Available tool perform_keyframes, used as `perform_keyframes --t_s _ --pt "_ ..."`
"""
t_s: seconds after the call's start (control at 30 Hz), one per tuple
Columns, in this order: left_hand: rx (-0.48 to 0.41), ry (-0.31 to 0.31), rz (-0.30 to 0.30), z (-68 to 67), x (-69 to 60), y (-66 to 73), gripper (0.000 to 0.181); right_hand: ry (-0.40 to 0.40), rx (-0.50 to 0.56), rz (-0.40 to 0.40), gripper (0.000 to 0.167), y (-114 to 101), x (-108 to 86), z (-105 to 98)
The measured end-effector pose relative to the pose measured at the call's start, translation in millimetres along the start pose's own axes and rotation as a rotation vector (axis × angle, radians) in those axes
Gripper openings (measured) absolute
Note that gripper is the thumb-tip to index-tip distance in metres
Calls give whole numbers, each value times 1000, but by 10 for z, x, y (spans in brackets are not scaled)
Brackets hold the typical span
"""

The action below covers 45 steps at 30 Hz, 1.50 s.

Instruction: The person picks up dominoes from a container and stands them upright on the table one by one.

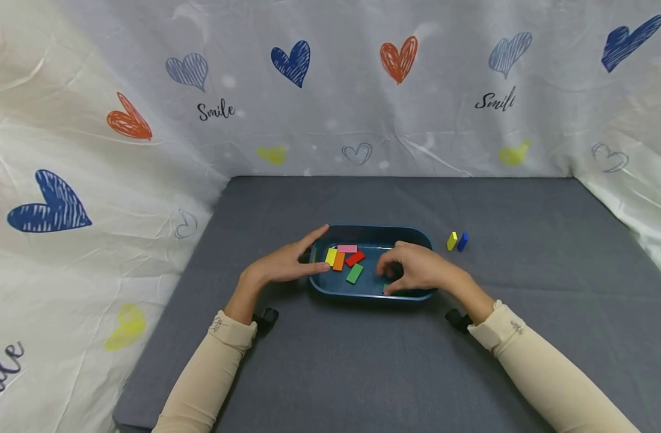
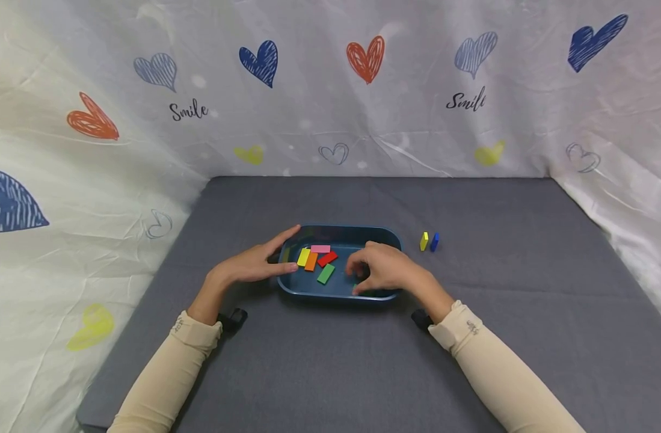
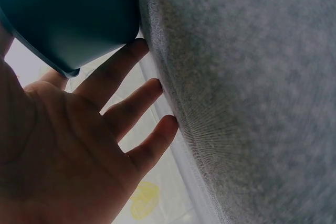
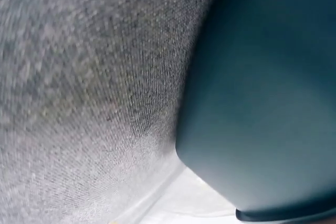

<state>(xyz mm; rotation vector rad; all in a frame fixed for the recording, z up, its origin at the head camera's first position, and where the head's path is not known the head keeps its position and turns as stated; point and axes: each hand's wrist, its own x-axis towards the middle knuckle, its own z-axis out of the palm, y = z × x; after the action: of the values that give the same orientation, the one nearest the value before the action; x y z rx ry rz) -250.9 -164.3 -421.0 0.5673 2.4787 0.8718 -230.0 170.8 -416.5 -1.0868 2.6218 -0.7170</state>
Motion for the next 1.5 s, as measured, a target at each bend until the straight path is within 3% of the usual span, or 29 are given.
perform_keyframes --t_s 0.33,0.7,0.87,1.5 --pt "0 2 -2 -13 -3 23 89 -6 -167 -17 26 -14 2 56" --pt "0 3 -2 0 0 19 90 -33 -139 20 22 -13 21 51" --pt "9 3 -8 10 13 7 90 -13 -60 10 19 -6 17 29" --pt "-2 -1 -8 2 9 16 90 192 345 -37 21 18 -84 -56"
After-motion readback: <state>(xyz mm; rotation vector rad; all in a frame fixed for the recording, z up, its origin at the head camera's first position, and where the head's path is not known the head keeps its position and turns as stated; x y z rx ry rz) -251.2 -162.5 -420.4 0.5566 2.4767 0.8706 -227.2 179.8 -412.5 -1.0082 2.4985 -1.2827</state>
